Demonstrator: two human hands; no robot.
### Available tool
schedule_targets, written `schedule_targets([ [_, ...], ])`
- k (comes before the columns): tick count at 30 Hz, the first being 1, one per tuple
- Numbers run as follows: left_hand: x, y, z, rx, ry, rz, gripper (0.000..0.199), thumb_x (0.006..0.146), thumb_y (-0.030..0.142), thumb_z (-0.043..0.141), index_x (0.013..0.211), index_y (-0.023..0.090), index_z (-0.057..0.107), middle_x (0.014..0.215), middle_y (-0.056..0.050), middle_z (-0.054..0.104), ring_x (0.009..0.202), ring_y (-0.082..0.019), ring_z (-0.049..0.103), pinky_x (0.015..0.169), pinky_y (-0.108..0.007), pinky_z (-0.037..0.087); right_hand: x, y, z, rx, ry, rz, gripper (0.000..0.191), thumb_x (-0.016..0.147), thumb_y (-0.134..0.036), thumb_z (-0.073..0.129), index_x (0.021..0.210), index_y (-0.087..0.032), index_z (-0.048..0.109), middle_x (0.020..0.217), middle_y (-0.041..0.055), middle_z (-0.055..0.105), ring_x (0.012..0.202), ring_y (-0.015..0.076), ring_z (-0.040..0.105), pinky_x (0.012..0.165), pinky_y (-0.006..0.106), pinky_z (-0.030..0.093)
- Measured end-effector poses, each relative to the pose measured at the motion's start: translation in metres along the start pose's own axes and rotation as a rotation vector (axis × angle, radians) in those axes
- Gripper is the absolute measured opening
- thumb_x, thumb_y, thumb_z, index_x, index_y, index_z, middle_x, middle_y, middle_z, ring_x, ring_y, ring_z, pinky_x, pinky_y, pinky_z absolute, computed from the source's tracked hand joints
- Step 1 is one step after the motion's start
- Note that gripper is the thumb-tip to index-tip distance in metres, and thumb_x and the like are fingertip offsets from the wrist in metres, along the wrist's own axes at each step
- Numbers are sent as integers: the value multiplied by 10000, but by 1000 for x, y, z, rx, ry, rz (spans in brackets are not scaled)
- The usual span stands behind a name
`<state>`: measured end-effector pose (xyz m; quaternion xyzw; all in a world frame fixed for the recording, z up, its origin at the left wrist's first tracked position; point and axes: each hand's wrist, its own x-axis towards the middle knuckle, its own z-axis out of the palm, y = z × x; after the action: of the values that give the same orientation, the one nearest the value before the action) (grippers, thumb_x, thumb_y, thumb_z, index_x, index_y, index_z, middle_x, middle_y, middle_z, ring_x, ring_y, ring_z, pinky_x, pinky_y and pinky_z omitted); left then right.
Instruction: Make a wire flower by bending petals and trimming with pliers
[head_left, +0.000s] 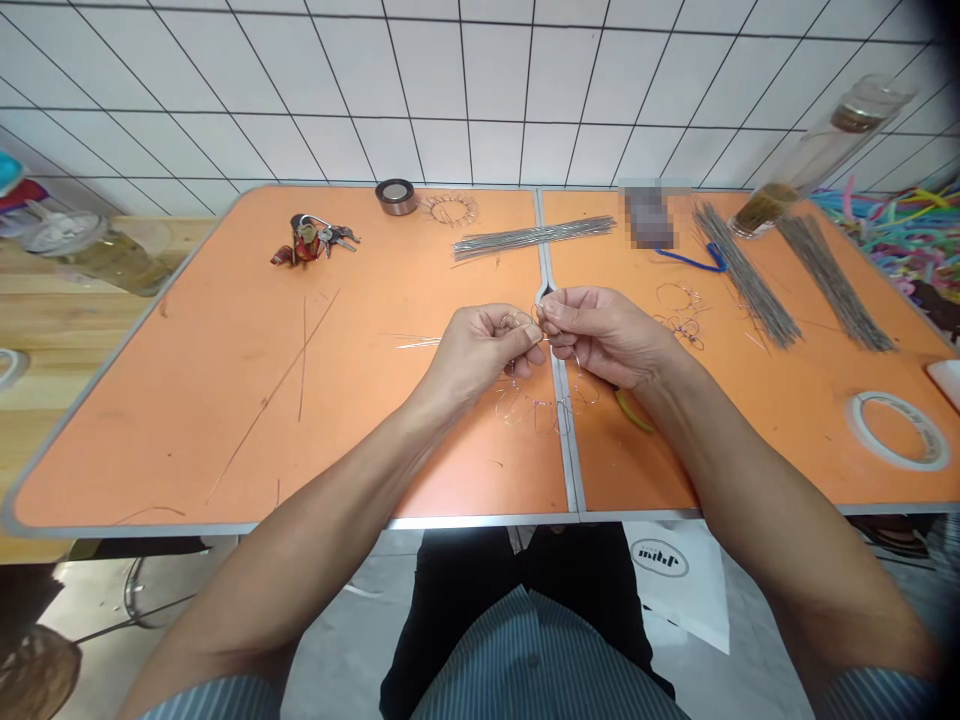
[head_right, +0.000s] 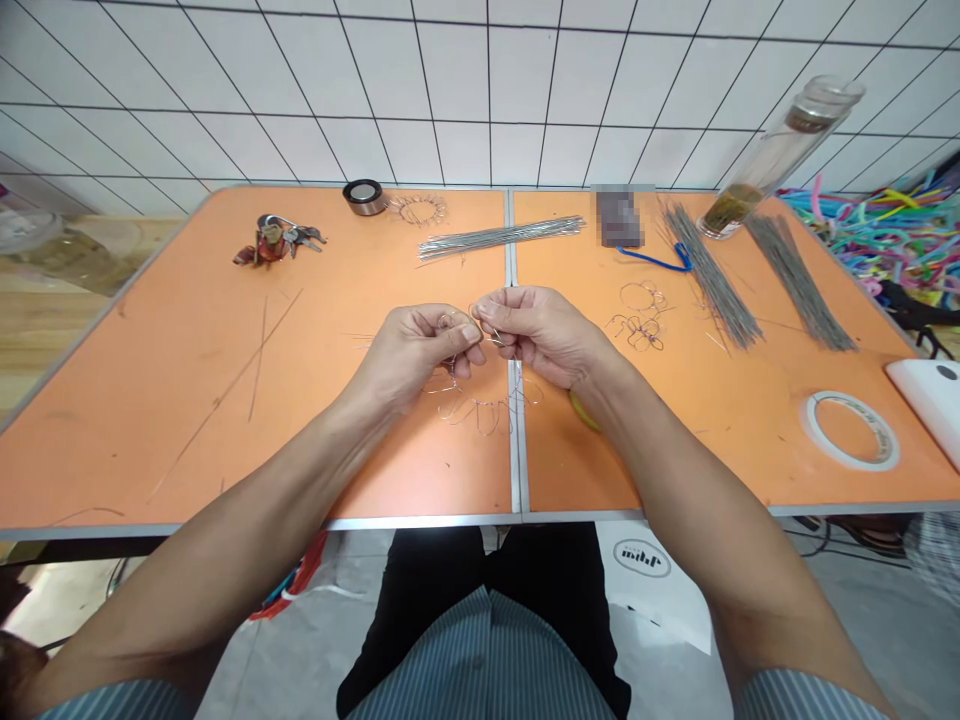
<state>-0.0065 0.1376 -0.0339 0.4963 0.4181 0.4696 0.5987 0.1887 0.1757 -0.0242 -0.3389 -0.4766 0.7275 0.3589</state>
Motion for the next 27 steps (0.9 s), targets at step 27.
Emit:
schedule_targets([
  [27,-1,4,-2,-38,-11,-15,251,824,308,887,693,166,728,685,-33,756,517,-94,625,529,-221,485,-4,-1,4,-98,19,-79,462,758,-511,1037,901,-187,740,798,-18,627,690,109,501,637,271,418],
])
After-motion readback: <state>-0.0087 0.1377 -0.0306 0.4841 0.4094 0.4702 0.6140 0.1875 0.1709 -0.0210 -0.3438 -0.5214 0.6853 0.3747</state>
